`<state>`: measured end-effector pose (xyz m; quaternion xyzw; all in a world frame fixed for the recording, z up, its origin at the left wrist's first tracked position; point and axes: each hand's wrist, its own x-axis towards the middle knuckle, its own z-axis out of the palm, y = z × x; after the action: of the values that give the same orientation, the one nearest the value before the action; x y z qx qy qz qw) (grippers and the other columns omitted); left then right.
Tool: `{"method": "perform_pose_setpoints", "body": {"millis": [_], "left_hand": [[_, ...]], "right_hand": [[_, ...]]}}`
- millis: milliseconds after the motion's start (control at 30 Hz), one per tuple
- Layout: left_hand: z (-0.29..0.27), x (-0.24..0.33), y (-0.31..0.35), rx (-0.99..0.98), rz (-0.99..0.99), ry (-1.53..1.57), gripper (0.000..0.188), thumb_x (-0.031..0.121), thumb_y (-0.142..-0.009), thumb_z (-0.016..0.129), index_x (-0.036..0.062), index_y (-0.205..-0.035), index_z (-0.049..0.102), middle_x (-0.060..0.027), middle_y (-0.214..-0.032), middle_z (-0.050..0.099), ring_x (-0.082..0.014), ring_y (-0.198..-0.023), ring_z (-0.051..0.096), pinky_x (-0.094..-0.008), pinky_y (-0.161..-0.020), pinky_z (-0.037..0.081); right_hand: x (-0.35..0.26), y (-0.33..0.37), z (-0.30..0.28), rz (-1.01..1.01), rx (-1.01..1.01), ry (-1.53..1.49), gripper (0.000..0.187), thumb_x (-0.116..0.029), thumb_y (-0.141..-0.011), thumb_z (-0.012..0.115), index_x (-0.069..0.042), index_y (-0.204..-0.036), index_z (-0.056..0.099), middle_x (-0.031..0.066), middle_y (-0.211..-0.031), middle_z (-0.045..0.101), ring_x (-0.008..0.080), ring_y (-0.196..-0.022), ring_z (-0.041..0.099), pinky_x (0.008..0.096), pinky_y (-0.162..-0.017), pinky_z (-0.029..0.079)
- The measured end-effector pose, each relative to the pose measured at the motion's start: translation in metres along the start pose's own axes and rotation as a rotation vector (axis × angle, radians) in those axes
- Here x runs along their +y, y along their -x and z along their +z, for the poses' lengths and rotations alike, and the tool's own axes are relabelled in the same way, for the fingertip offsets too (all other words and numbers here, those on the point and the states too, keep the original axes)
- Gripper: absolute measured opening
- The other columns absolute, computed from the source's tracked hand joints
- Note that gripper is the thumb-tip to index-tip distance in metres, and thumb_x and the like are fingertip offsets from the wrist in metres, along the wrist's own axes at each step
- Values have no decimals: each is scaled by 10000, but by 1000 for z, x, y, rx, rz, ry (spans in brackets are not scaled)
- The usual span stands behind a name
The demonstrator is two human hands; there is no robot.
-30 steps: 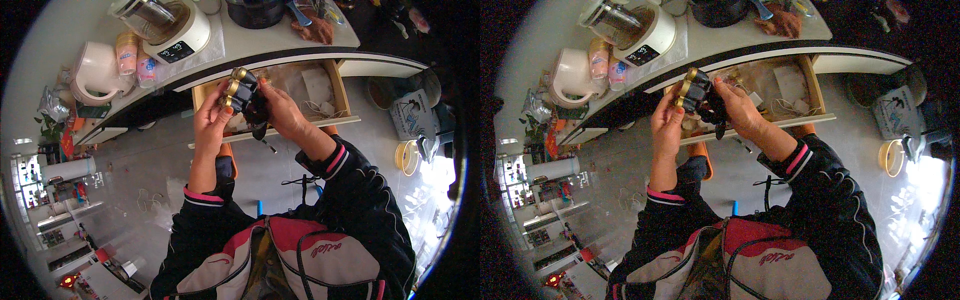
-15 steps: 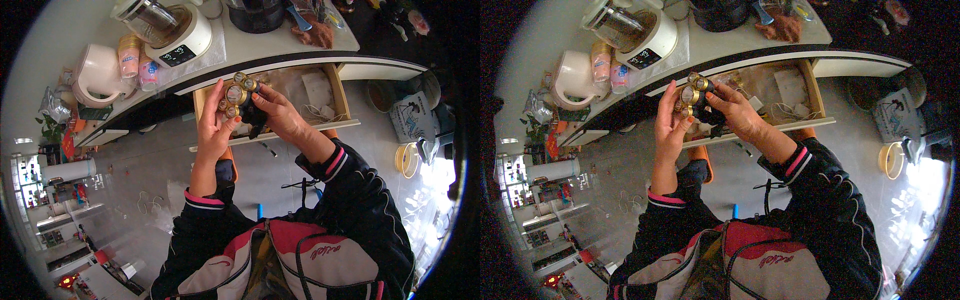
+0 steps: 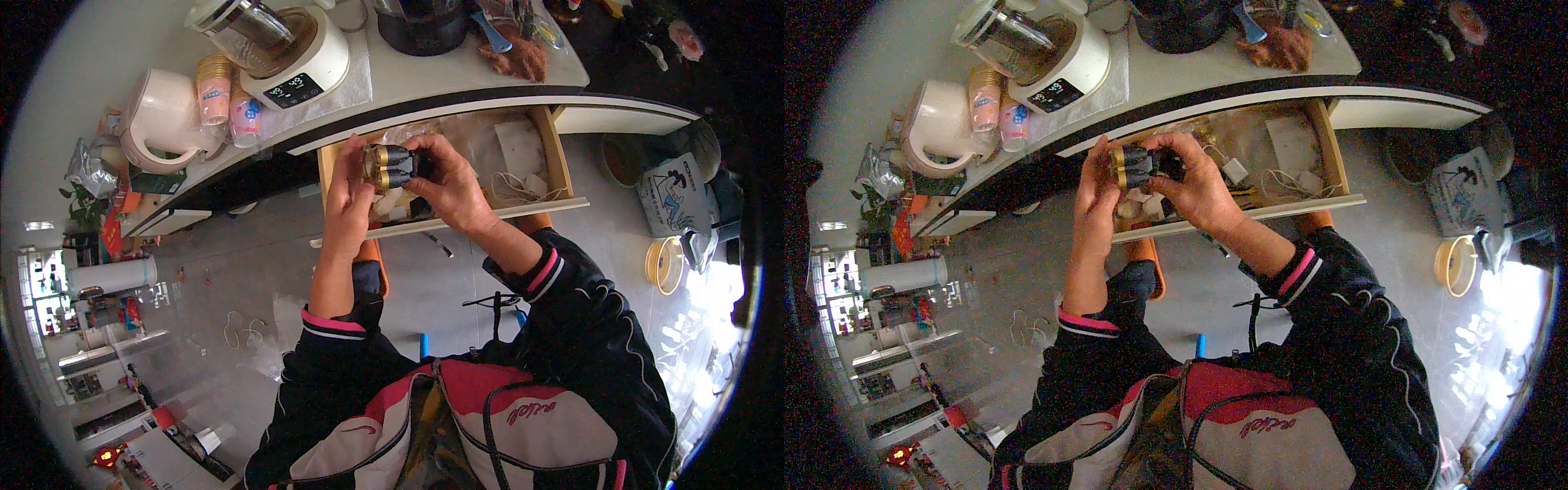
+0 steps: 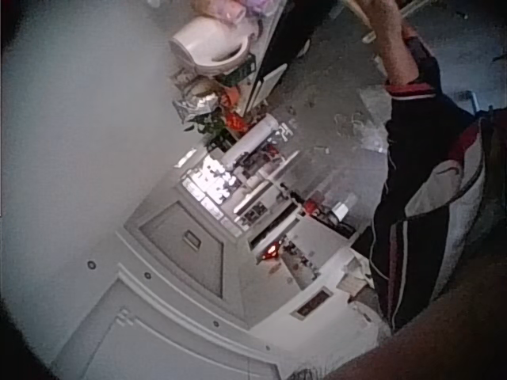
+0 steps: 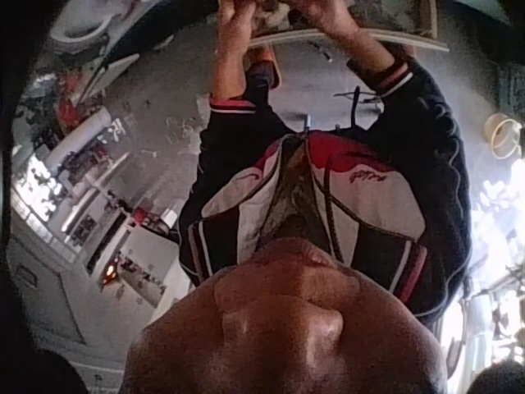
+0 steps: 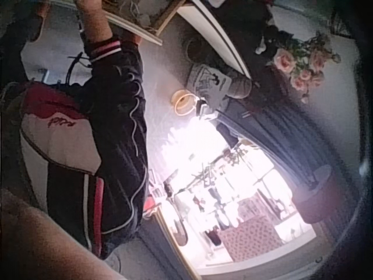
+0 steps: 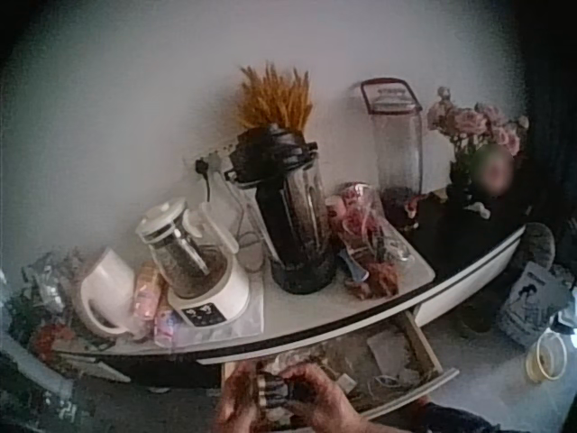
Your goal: The person assembles a small electronic device by hand, inserting cylindrical components into a black housing and connecting wires. They retrieve additional parts from a drawer, manipulate the device, and move to another room to plug in a power cable.
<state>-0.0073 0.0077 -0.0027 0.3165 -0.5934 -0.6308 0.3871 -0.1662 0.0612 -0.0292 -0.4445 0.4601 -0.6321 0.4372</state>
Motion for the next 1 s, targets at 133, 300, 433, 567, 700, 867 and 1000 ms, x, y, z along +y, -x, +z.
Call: {"method": "perform_pose_setpoints", "body": {"millis": [133, 300, 433, 567, 700, 867, 1000], "left_hand": [[4, 9, 2, 12, -160, 248, 584, 194, -913, 563, 62, -1410, 287, -112, -1365, 395, -234, -1257, 398, -338, -1032, 345], [0, 0, 2, -49, -90, 93, 677, 113, -845, 645, 74, -1415, 282, -109, -1363, 384, -218, -1259, 386, -313, -1034, 330], [-3, 6, 0, -56, -43, 87, 744, 25, -793, 645, 74, -1429, 261, -105, -1363, 375, -212, -1260, 384, -312, -1034, 326], [-8, 18, 1, -204, 54, 61, 775, -32, -766, 618, 78, -1441, 252, -100, -1390, 352, -209, -1275, 372, -313, -1039, 322], [-8, 19, 2, -314, 51, 39, 834, -30, -737, 628, 81, -1456, 219, -97, -1476, 267, -221, -1349, 286, -319, -1069, 280], [-13, 20, 1, -345, 71, 46, 775, -14, -778, 589, 58, -1454, 216, -100, -1497, 232, -213, -1378, 236, -315, -1095, 225], [-18, 14, -1, -337, 35, 45, 710, -30, -811, 531, 29, -1447, 221, -110, -1477, 269, -208, -1363, 268, -311, -1092, 232]], "right_hand": [[-5, 0, 0, -133, 76, 268, 445, 65, -697, 690, -65, -1085, 513, 63, -1047, 523, 192, -967, 535, 301, -825, 460], [-12, 1, 3, -278, 9, 462, 464, 52, -681, 706, -59, -1089, 515, 63, -1058, 510, 196, -977, 526, 296, -803, 459], [-10, 6, 8, -140, -36, 39, 467, -61, -765, 712, -35, -1174, 487, 83, -1150, 505, 205, -1091, 501, 308, -893, 436], [-20, 2, 0, 95, 8, -103, 520, -179, -873, 645, 21, -1289, 405, 110, -1240, 492, 218, -1135, 501, 358, -951, 440], [-14, -1, -10, 384, -151, -206, 460, -257, -937, 546, -19, -1314, 433, 64, -1182, 541, 132, -1098, 500, 276, -939, 404], [-16, 1, -7, 312, -128, -332, 443, -211, -923, 569, 18, -1288, 469, 81, -1151, 579, 141, -1021, 544, 278, -884, 446], [-19, 0, -4, 283, -65, -376, 427, -129, -896, 594, 20, -1277, 471, 78, -1141, 574, 148, -1017, 548, 283, -886, 456]]}}
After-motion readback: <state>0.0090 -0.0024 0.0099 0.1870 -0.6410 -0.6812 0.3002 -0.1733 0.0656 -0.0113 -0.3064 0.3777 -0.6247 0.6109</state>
